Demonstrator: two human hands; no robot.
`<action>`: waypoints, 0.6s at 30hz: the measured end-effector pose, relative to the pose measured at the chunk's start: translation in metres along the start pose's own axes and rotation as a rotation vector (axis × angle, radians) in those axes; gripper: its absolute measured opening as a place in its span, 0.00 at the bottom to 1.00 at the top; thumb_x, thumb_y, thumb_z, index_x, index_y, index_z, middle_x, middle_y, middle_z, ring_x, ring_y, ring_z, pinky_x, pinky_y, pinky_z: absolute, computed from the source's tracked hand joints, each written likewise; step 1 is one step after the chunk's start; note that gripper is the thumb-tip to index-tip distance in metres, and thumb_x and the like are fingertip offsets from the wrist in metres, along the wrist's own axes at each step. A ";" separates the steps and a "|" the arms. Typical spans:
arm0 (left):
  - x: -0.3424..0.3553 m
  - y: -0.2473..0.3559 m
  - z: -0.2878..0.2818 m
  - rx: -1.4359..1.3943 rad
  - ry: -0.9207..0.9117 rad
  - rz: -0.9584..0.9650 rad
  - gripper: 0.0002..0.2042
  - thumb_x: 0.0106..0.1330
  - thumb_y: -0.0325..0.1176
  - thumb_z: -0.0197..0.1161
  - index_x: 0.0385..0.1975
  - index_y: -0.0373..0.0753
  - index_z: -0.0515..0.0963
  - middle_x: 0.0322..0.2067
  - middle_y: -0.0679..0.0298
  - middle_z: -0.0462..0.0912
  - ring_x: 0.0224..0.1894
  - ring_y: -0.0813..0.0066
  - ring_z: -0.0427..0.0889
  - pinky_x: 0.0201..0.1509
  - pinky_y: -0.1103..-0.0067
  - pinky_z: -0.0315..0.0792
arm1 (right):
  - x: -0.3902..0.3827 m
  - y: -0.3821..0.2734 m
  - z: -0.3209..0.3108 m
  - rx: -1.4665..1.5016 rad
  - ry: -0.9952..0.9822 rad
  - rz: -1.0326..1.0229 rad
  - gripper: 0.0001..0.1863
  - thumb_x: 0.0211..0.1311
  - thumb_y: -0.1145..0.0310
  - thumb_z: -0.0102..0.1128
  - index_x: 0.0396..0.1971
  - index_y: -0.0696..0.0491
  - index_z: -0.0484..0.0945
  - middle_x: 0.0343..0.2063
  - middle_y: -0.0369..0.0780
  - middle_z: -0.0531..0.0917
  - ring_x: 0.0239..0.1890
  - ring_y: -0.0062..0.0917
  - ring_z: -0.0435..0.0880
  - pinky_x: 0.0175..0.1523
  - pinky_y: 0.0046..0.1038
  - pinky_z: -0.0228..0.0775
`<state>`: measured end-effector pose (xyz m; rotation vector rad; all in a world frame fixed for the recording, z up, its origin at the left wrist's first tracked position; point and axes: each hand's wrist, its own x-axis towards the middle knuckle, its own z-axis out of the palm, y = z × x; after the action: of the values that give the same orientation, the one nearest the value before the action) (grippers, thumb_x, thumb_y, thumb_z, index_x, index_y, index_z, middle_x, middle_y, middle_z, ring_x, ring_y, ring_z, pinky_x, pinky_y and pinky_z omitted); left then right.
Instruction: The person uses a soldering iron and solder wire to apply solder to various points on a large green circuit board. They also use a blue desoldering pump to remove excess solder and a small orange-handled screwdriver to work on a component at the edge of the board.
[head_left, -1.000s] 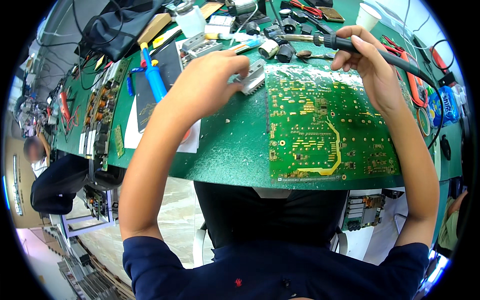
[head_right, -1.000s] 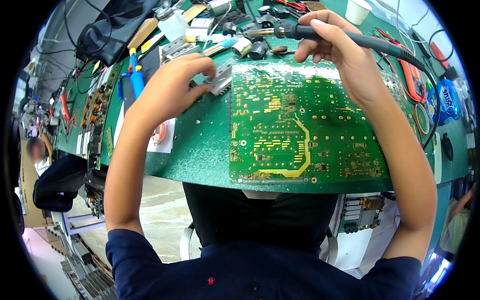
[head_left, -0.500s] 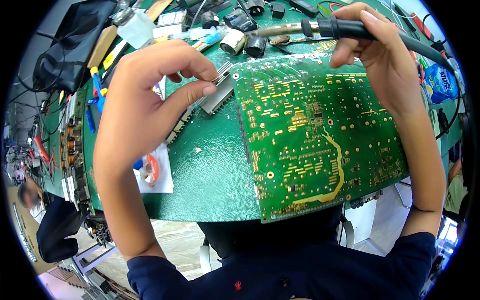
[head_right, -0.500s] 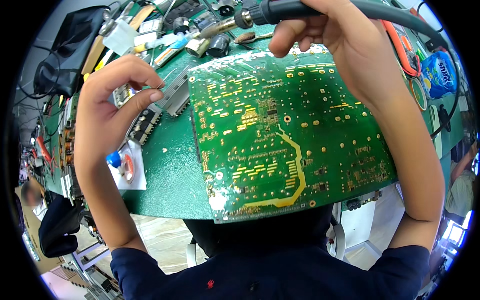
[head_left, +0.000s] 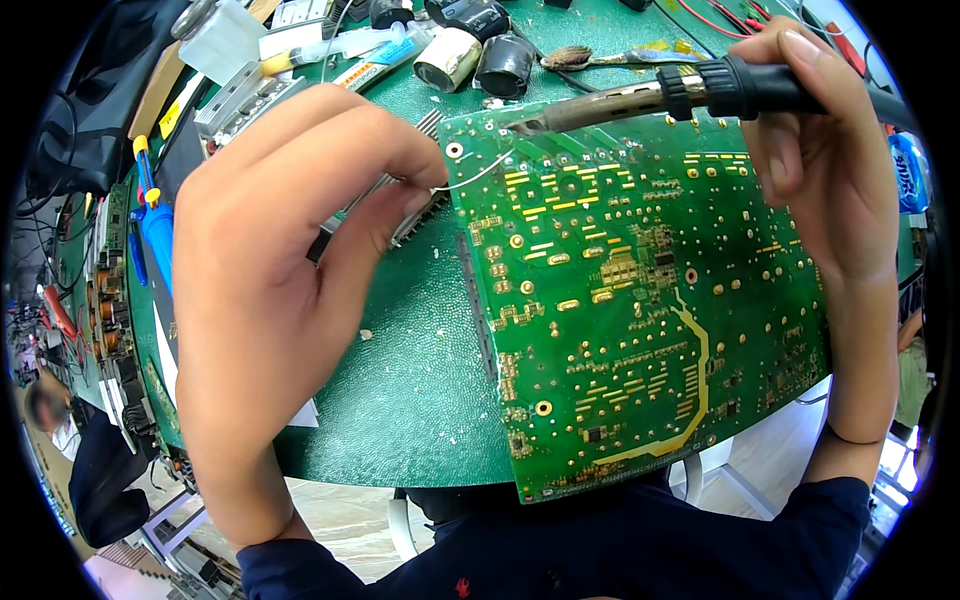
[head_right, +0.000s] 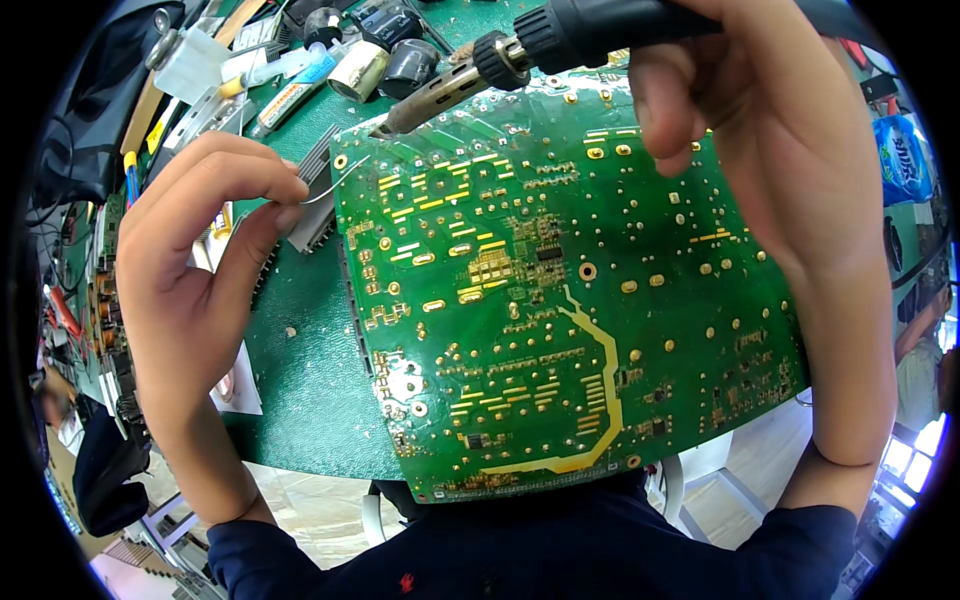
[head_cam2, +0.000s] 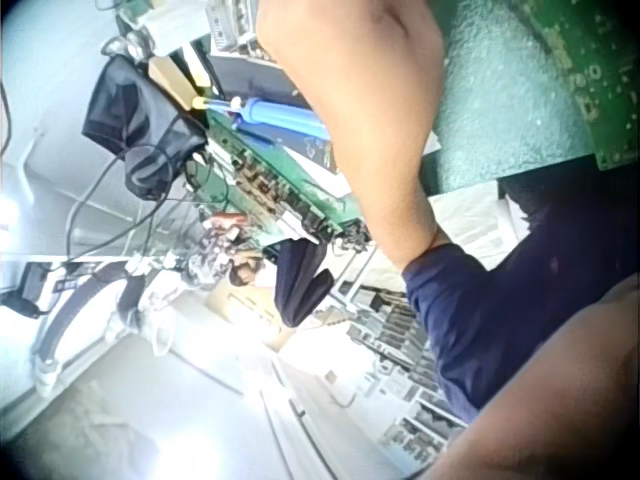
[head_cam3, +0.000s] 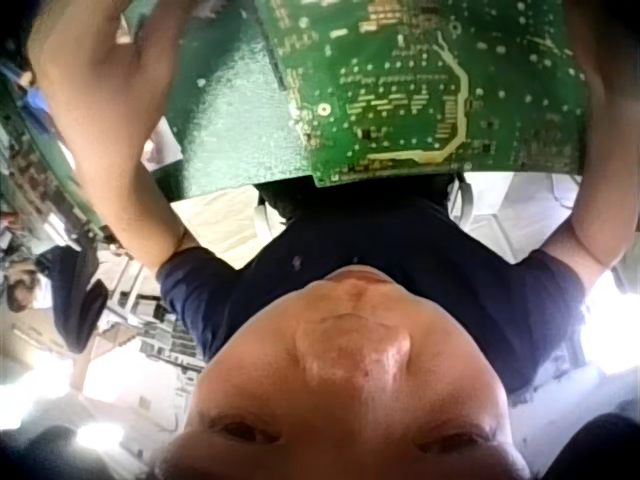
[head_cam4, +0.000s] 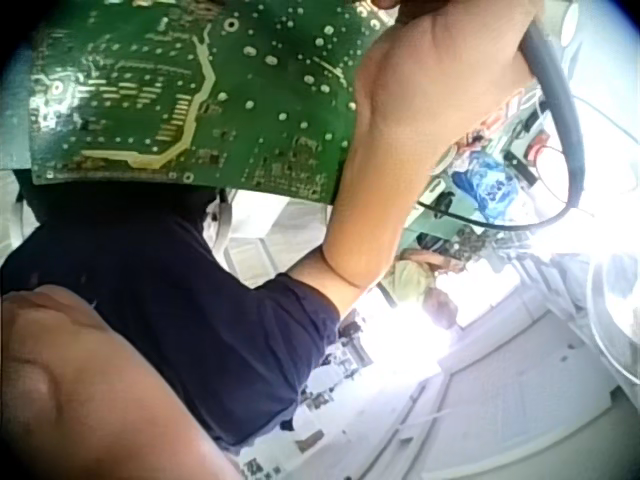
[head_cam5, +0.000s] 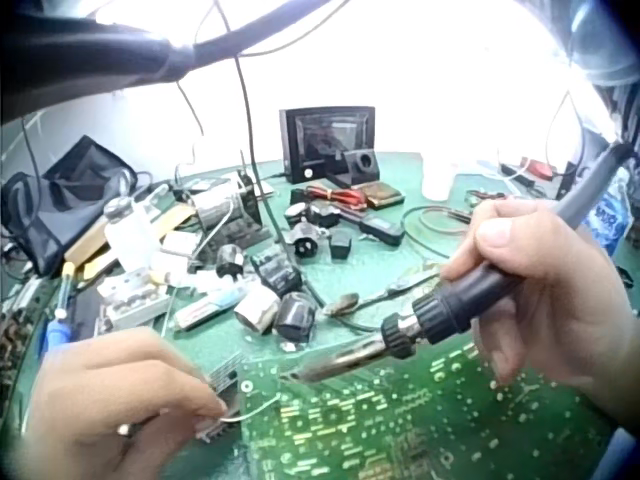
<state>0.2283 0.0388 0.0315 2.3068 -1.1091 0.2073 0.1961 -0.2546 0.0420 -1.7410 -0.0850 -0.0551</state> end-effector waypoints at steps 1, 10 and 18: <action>0.000 0.000 0.001 0.011 0.002 -0.001 0.09 0.49 0.13 0.61 0.29 0.31 0.77 0.29 0.59 0.78 0.33 0.70 0.78 0.39 0.80 0.70 | 0.001 0.001 0.000 0.009 -0.001 -0.008 0.21 0.71 0.58 0.40 0.43 0.61 0.75 0.07 0.30 0.64 0.11 0.13 0.63 0.18 0.13 0.55; -0.002 -0.001 0.008 0.006 0.002 0.004 0.10 0.48 0.12 0.59 0.30 0.31 0.77 0.29 0.59 0.76 0.33 0.70 0.78 0.37 0.81 0.70 | 0.004 0.004 -0.008 -0.005 -0.102 -0.073 0.21 0.71 0.60 0.39 0.40 0.63 0.75 0.07 0.31 0.63 0.09 0.12 0.60 0.17 0.13 0.53; -0.001 -0.004 0.016 -0.013 0.003 0.031 0.11 0.48 0.12 0.59 0.30 0.32 0.78 0.28 0.60 0.76 0.31 0.70 0.78 0.34 0.81 0.70 | 0.003 0.006 -0.004 -0.001 -0.090 0.013 0.21 0.71 0.59 0.39 0.38 0.64 0.74 0.07 0.31 0.63 0.08 0.13 0.59 0.16 0.13 0.53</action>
<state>0.2290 0.0323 0.0159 2.2785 -1.1425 0.2148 0.1998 -0.2593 0.0369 -1.7442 -0.1393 0.0323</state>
